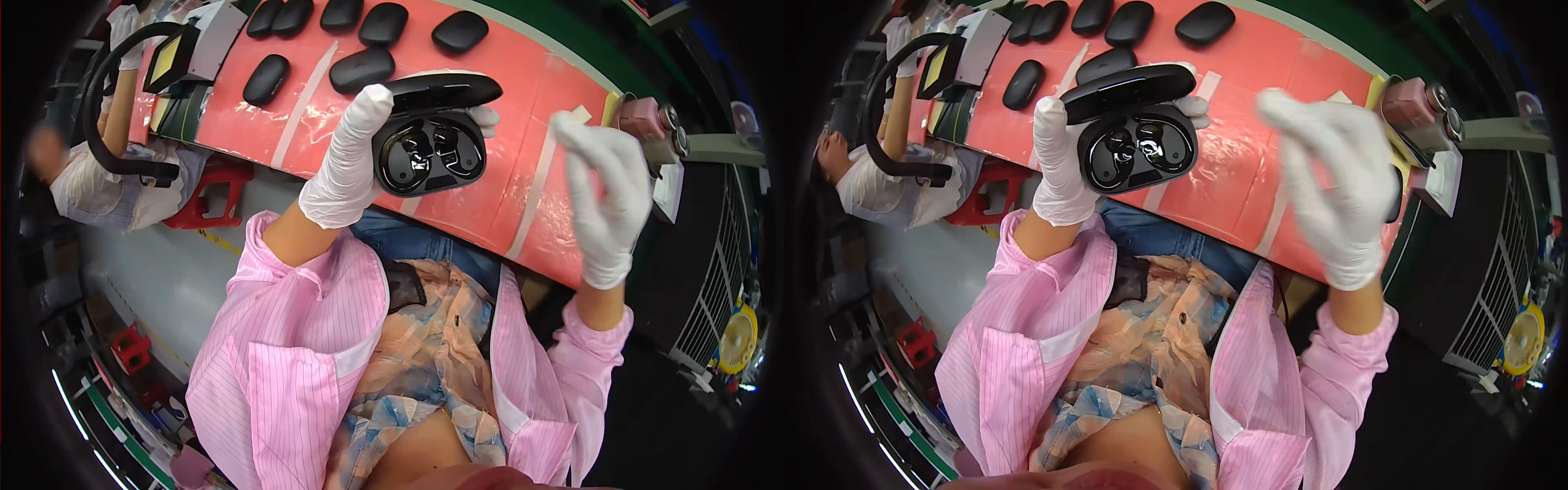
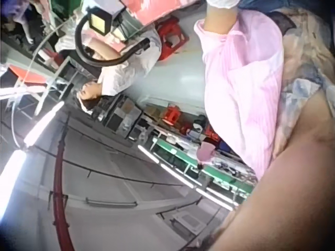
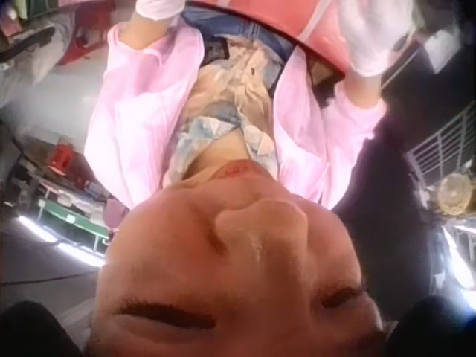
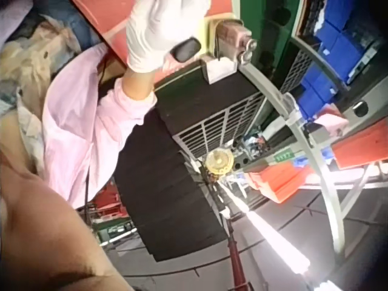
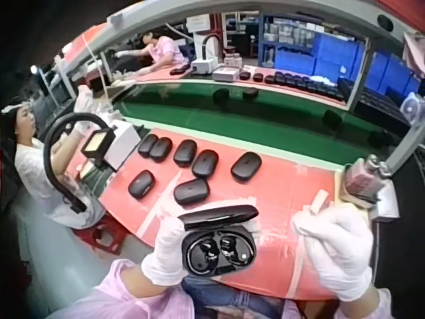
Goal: The recorder cleans and inspects wireless earbuds and their charging cases at an assembly line station.
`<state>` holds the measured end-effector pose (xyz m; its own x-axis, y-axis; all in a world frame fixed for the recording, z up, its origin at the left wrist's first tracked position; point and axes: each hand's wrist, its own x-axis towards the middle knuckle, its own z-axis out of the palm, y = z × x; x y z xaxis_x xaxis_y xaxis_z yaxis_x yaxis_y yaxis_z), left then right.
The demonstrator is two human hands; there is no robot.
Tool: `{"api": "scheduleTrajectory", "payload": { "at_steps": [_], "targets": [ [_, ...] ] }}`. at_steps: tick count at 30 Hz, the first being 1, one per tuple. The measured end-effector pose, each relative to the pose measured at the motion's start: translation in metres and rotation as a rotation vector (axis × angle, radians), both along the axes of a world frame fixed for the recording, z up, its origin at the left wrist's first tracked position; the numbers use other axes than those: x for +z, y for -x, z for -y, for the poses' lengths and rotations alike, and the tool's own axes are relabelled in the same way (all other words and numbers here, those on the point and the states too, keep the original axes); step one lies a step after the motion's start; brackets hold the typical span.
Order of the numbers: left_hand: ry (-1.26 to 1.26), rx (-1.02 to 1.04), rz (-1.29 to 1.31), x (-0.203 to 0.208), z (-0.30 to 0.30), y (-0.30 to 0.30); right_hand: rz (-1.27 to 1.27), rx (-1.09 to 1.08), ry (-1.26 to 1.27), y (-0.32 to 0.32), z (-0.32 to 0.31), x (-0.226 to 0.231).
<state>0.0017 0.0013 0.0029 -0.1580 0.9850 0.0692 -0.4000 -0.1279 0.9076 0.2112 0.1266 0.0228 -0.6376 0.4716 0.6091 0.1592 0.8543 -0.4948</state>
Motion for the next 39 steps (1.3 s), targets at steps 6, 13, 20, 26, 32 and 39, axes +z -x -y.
{"api": "scheduleTrajectory", "payload": {
  "at_steps": [6,13,20,26,32,39],
  "targets": [
    [-0.035,-0.034,0.122,-0.014,-0.009,-0.012,0.158,0.186,-0.035,0.009,0.035,-0.01],
    [-0.092,-0.04,0.169,-0.017,-0.01,-0.018,0.083,0.144,0.024,0.012,0.038,-0.016],
    [0.097,-0.162,0.286,-0.018,-0.003,-0.019,0.133,0.081,-0.171,0.009,0.028,-0.025],
    [-0.007,-0.099,0.221,-0.025,-0.004,-0.018,0.086,0.307,0.367,-0.02,0.02,-0.036],
    [-0.025,-0.185,0.141,-0.016,-0.007,-0.016,0.004,0.096,0.1,-0.004,0.026,-0.018],
    [0.385,-0.129,0.499,-0.013,-0.003,-0.021,0.342,0.111,-0.204,0.022,0.037,-0.005]
  ]
}}
